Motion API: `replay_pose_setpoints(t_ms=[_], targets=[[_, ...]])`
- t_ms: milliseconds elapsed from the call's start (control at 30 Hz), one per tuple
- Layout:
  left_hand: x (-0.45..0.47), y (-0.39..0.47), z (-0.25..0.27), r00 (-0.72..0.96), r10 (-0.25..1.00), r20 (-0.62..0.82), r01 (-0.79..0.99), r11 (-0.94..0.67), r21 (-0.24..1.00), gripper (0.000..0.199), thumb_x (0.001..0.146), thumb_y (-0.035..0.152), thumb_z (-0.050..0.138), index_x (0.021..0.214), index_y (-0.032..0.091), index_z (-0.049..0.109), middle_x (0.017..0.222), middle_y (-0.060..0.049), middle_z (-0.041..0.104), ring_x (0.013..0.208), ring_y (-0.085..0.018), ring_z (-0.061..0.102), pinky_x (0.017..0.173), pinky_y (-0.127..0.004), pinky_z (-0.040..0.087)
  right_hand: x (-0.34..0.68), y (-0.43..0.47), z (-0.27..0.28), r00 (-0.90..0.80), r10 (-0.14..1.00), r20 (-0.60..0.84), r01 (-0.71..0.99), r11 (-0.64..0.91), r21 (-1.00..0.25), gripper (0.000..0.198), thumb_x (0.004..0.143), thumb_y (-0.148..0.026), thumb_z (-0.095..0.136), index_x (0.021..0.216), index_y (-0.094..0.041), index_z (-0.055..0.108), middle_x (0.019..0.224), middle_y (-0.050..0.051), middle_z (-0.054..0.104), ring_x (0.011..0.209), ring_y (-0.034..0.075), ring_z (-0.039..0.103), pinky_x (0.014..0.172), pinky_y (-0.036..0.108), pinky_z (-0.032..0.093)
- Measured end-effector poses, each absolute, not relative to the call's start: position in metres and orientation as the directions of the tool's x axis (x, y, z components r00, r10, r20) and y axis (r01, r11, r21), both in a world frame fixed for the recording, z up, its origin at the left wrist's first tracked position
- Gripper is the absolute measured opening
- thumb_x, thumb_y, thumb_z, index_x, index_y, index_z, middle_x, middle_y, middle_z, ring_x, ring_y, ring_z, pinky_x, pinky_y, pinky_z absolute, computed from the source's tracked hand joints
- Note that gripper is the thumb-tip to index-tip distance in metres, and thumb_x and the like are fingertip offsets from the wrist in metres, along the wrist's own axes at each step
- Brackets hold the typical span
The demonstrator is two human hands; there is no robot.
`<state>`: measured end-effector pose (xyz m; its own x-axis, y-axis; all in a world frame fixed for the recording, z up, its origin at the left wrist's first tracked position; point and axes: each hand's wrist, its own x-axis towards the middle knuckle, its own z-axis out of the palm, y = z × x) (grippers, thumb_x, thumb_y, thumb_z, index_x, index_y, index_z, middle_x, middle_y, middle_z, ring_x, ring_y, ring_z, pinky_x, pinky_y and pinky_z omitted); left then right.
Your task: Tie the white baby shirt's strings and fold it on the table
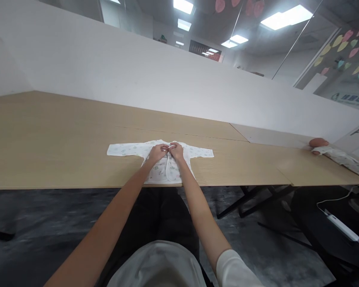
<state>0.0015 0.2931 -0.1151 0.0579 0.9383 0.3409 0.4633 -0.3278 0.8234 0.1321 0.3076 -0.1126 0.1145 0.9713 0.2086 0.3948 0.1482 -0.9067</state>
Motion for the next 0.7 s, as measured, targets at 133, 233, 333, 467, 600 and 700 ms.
replay_pose_setpoints(t_ms=[133,233,333,467,600,700], targets=[[0.002,0.296,-0.120,0.032,0.944,0.329,0.398,-0.314,0.862,0.039,0.068,0.031,0.068,0.103,0.017,0.067,0.091,-0.007,0.073,0.087,-0.022,0.067,0.080,-0.032,0.053,0.132,0.304,-0.110,0.151,0.970,0.190,0.362,0.125,-0.924,0.028,0.064,-0.017,0.063,0.092,-0.018,0.065,0.071,-0.002,0.067,0.067,0.014,0.063,0.067,0.023,0.050],[0.000,0.296,-0.122,0.047,0.934,0.354,0.380,-0.344,0.859,0.039,0.067,0.033,0.070,0.103,0.017,0.067,0.094,-0.008,0.073,0.086,-0.022,0.068,0.077,-0.031,0.053,0.131,0.299,-0.108,0.170,0.962,0.213,0.340,0.146,-0.929,0.022,0.064,-0.017,0.062,0.086,-0.018,0.065,0.073,-0.001,0.068,0.069,0.015,0.063,0.065,0.023,0.049],[-0.001,0.294,-0.121,0.058,0.918,0.393,0.429,-0.378,0.820,0.036,0.067,0.034,0.071,0.099,0.017,0.067,0.092,-0.008,0.073,0.085,-0.022,0.068,0.077,-0.031,0.053,0.129,0.296,-0.107,0.164,0.954,0.252,0.327,0.188,-0.926,0.018,0.063,-0.018,0.061,0.080,-0.017,0.064,0.074,0.001,0.069,0.070,0.016,0.063,0.067,0.023,0.049],[-0.003,0.294,-0.120,0.049,0.923,0.383,0.473,-0.359,0.804,0.030,0.070,0.032,0.070,0.096,0.017,0.067,0.086,-0.007,0.073,0.083,-0.022,0.068,0.076,-0.031,0.053,0.129,0.294,-0.106,0.105,0.956,0.272,0.328,0.225,-0.917,0.020,0.063,-0.017,0.056,0.082,-0.017,0.064,0.072,0.001,0.068,0.070,0.017,0.063,0.068,0.025,0.049],[-0.003,0.293,-0.119,0.006,0.939,0.344,0.471,-0.306,0.827,0.029,0.071,0.033,0.069,0.096,0.019,0.065,0.084,-0.006,0.073,0.083,-0.021,0.068,0.074,-0.030,0.053,0.130,0.293,-0.107,0.052,0.943,0.330,0.390,0.285,-0.876,0.029,0.063,-0.013,0.047,0.085,-0.019,0.064,0.071,-0.001,0.065,0.070,0.016,0.061,0.071,0.025,0.048],[-0.003,0.291,-0.117,-0.022,0.947,0.320,0.481,-0.271,0.834,0.031,0.072,0.032,0.068,0.100,0.019,0.064,0.080,-0.004,0.072,0.080,-0.021,0.068,0.073,-0.029,0.052,0.131,0.293,-0.109,0.034,0.934,0.355,0.404,0.312,-0.860,0.030,0.063,-0.013,0.044,0.087,-0.019,0.062,0.073,-0.002,0.063,0.071,0.015,0.059,0.072,0.026,0.047]])
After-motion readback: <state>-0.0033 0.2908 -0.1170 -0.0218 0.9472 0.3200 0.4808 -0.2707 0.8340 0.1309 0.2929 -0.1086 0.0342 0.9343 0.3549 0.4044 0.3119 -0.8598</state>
